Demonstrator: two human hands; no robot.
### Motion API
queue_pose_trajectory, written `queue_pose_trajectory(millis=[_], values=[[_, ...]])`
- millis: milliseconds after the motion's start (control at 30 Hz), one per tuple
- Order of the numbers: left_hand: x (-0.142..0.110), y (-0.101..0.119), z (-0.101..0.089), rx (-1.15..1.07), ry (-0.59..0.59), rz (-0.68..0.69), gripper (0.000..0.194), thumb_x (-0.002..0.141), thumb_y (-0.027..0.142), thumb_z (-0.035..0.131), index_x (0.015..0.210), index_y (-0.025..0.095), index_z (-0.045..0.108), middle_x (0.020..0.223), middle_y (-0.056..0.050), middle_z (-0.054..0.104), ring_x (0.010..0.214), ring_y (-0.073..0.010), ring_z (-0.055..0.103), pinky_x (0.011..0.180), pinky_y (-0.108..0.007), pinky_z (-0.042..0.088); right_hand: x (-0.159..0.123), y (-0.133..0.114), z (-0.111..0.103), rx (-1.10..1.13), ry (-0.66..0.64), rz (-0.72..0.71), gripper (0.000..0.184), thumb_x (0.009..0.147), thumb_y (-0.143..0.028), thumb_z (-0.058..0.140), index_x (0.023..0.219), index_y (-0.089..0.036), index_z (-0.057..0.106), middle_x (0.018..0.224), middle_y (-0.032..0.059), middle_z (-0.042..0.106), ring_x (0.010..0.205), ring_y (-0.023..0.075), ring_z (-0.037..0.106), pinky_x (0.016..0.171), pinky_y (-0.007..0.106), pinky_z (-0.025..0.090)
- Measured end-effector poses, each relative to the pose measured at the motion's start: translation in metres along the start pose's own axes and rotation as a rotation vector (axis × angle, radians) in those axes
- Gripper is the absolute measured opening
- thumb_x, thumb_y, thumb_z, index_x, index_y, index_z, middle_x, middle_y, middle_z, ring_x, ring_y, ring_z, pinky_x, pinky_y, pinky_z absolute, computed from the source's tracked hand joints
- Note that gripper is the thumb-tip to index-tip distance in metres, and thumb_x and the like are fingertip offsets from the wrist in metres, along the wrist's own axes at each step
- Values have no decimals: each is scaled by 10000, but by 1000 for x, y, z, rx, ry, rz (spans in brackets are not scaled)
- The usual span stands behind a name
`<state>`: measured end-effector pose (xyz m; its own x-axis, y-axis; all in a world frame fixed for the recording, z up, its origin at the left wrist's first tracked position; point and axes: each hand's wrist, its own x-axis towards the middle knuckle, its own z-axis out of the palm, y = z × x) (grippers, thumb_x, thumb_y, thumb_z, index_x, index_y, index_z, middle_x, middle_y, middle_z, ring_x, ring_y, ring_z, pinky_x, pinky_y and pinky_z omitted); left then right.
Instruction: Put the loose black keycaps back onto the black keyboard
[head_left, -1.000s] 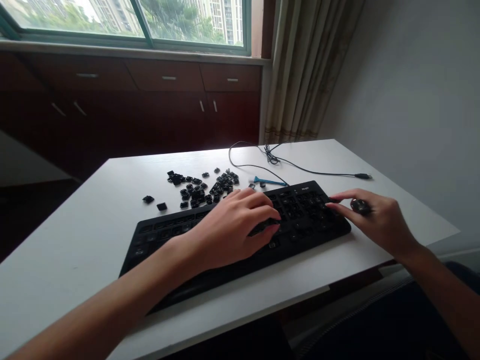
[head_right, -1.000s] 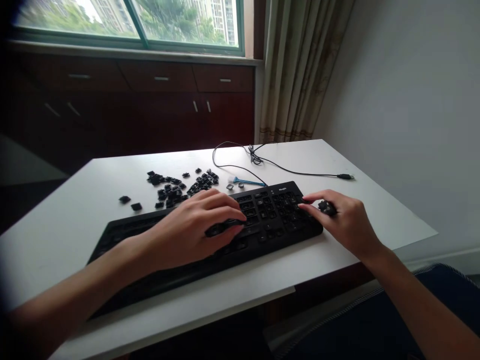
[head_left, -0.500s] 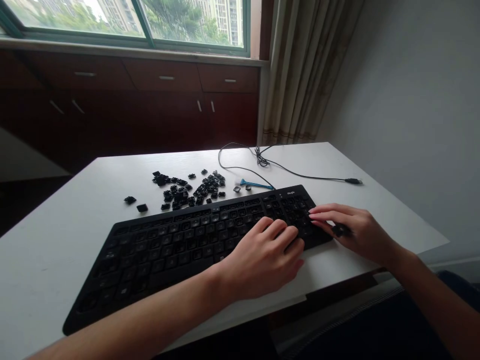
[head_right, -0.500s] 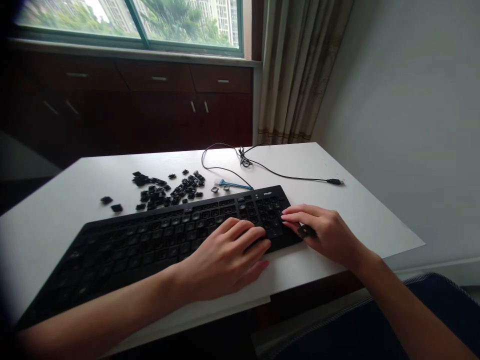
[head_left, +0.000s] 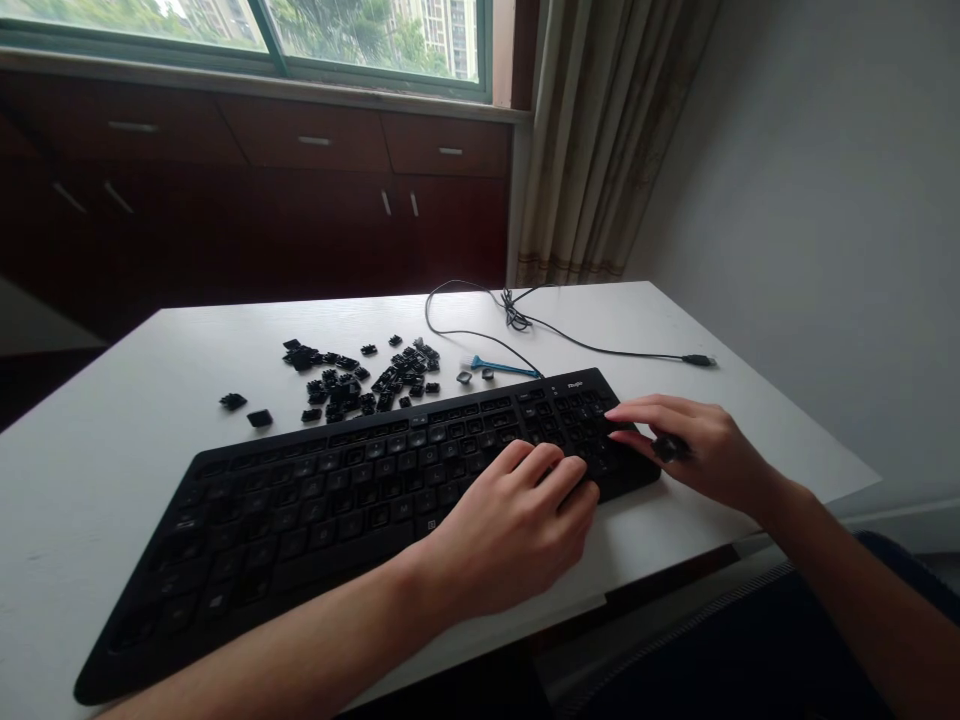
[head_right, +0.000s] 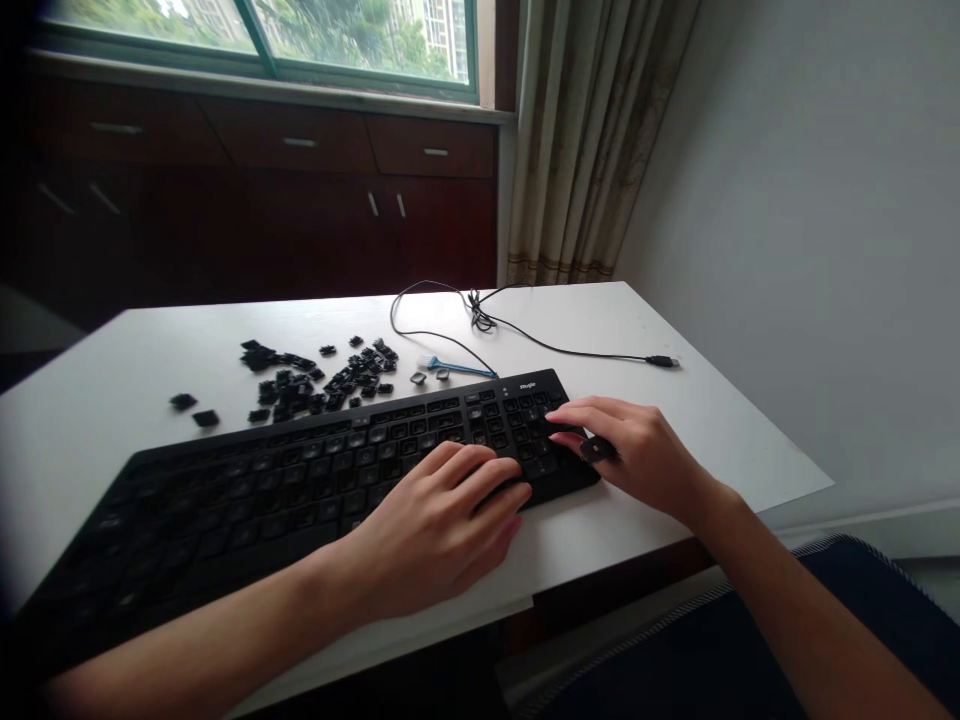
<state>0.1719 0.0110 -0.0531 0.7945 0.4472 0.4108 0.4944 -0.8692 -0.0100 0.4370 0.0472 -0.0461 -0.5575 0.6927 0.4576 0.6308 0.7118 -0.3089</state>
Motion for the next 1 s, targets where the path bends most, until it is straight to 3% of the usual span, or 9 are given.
queue_pose_trajectory(millis=[267, 533, 633, 800, 900, 1000], values=[[0, 1, -3, -27, -34, -13, 241, 989, 210, 433, 1127, 158, 623, 1106, -88, 638, 1010, -246, 573, 808, -392, 451, 12, 13, 4, 81, -77, -126, 293, 890, -102, 649, 1142, -246, 689, 1157, 37, 725, 1025, 182, 698, 917, 315, 577], [0, 0, -2, -40, -51, -20, 240, 978, 196, 428, 1120, 151, 616, 1091, -79, 619, 997, -246, 562, 794, -396, 435, 9, 17, 1, 55, -140, -163, 426, 853, -18, 611, 1202, -251, 681, 1231, 35, 704, 1081, 187, 686, 957, 309, 559], [0, 0, -1, -37, -46, -23, 235, 978, 202, 426, 1108, 153, 616, 1077, -74, 613, 987, -246, 559, 787, -399, 431, 8, 18, 1, 51, -134, -159, 425, 858, -20, 603, 1204, -254, 681, 1234, 35, 704, 1085, 189, 685, 963, 310, 553], [-1, 1, -1, -45, -41, -23, 228, 979, 199, 426, 1097, 155, 616, 1074, -76, 611, 982, -245, 556, 780, -398, 427, 16, 15, -8, 47, -236, -141, 384, 884, -54, 596, 1193, -262, 689, 1265, 38, 687, 1097, 194, 676, 970, 324, 537], [-1, 0, -1, -45, -34, -18, 225, 975, 193, 436, 1104, 151, 615, 1093, -84, 611, 997, -247, 556, 791, -395, 429, 21, 6, -13, 122, -177, -52, 250, 877, -146, 671, 1103, -245, 706, 1195, 58, 702, 1007, 201, 684, 849, 320, 557], [-1, 0, 0, -48, -33, -14, 221, 969, 197, 449, 1107, 146, 613, 1093, -88, 609, 998, -248, 556, 798, -396, 433, 26, -7, -13, 366, 106, 138, 53, 886, -211, 685, 837, -216, 666, 862, 37, 685, 733, 155, 629, 619, 289, 499]])
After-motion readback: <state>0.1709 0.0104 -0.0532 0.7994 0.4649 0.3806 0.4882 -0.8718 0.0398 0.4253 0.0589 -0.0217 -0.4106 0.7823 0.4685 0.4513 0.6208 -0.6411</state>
